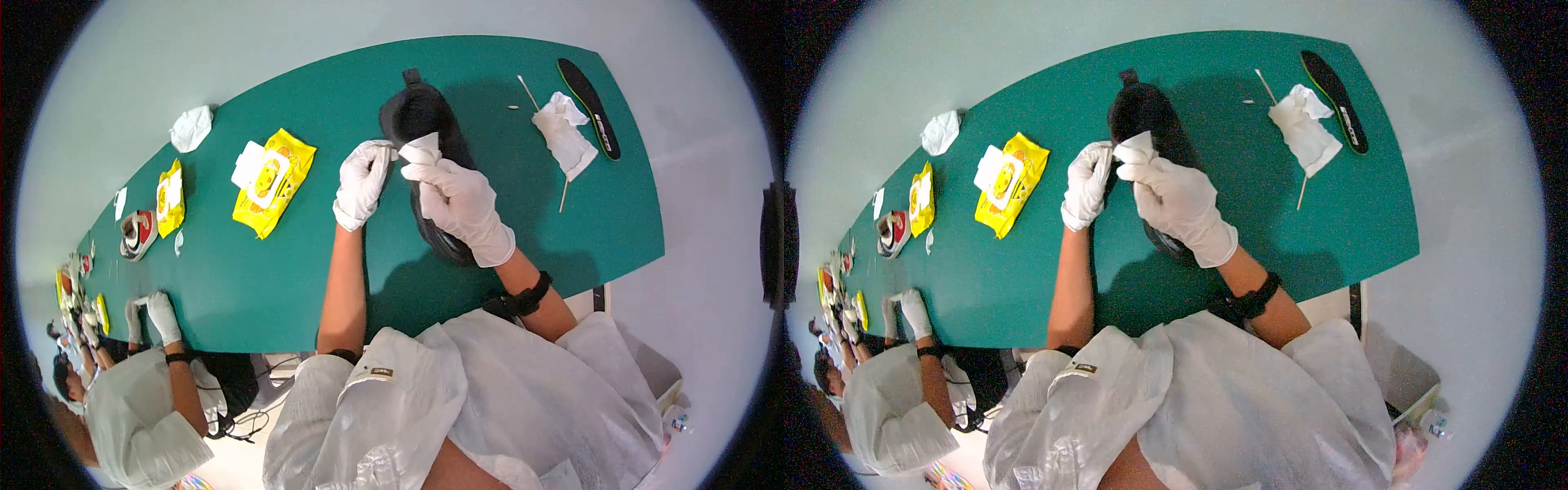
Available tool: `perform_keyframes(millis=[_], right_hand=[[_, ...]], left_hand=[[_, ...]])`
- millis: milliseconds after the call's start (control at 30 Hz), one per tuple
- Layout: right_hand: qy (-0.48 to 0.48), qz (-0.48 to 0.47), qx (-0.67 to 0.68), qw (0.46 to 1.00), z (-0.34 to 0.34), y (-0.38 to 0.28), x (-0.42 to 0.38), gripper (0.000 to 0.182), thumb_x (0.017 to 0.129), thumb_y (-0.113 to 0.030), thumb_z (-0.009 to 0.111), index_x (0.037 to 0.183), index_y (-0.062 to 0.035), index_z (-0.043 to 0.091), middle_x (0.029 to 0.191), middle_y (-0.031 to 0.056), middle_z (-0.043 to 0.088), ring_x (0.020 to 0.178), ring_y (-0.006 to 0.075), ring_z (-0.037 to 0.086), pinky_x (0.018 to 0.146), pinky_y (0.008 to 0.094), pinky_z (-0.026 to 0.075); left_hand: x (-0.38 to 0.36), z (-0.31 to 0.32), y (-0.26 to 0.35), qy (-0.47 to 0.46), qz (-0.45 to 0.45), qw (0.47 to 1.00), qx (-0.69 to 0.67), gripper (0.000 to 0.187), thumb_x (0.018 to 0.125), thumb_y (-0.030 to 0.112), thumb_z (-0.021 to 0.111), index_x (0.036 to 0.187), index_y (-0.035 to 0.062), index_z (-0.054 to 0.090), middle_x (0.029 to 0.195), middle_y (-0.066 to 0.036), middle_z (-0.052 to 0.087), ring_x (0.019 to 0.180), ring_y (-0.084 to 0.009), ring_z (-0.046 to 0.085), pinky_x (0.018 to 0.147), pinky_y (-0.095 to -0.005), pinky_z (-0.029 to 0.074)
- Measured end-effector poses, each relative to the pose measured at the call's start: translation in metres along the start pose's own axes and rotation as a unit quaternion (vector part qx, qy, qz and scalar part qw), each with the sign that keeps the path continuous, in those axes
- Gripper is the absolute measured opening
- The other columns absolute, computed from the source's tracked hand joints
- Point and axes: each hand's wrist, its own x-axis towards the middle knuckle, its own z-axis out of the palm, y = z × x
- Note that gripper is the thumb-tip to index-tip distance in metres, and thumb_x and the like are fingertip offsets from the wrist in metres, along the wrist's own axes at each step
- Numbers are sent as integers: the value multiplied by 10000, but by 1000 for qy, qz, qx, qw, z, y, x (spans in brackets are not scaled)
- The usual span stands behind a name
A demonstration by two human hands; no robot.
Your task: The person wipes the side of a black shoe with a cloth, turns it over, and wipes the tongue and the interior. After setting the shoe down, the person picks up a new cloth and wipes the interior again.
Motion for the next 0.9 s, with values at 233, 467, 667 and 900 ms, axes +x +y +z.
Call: perform_keyframes(millis=[233, 467, 667, 900], right_hand=[[-4, 2, 2, 1000, -1, 3, -2, 217, 869, -67, 639, 1052, -145, 725, 1027, 110, 739, 810, 316, 716, 680, 370, 591], [12, -8, 20, 1000, 4, 7, -4, 226, 870, -61, 635, 1056, -152, 726, 891, 112, 711, 719, 310, 688, 611, 382, 555], [11, -13, 32, 999, 3, 8, -4, 295, 865, -8, 627, 1097, -136, 755, 832, 118, 680, 602, 260, 631, 557, 319, 500], [21, -15, 32, 999, 4, 5, -2, 291, 865, -15, 620, 1082, -152, 756, 816, 116, 667, 607, 259, 633, 554, 325, 500]], left_hand=[[0, 4, 0, 4, -69, 994, -81, 152, 1017, 90, 611, 1048, -31, 696, 956, -74, 708, 873, -129, 630, 826, -270, 511], [-1, 4, -2, 8, -54, 995, -87, 158, 1017, 107, 627, 1037, -30, 703, 965, -53, 707, 876, -115, 621, 818, -261, 510], [-1, 3, 5, 10, -83, 994, -65, 163, 1017, 107, 622, 1044, -31, 705, 980, -59, 706, 894, -113, 619, 828, -257, 504], [-2, 1, -1, 9, -39, 999, -31, 165, 1005, 110, 627, 951, -17, 717, 993, -102, 713, 910, -162, 641, 846, -291, 508]])
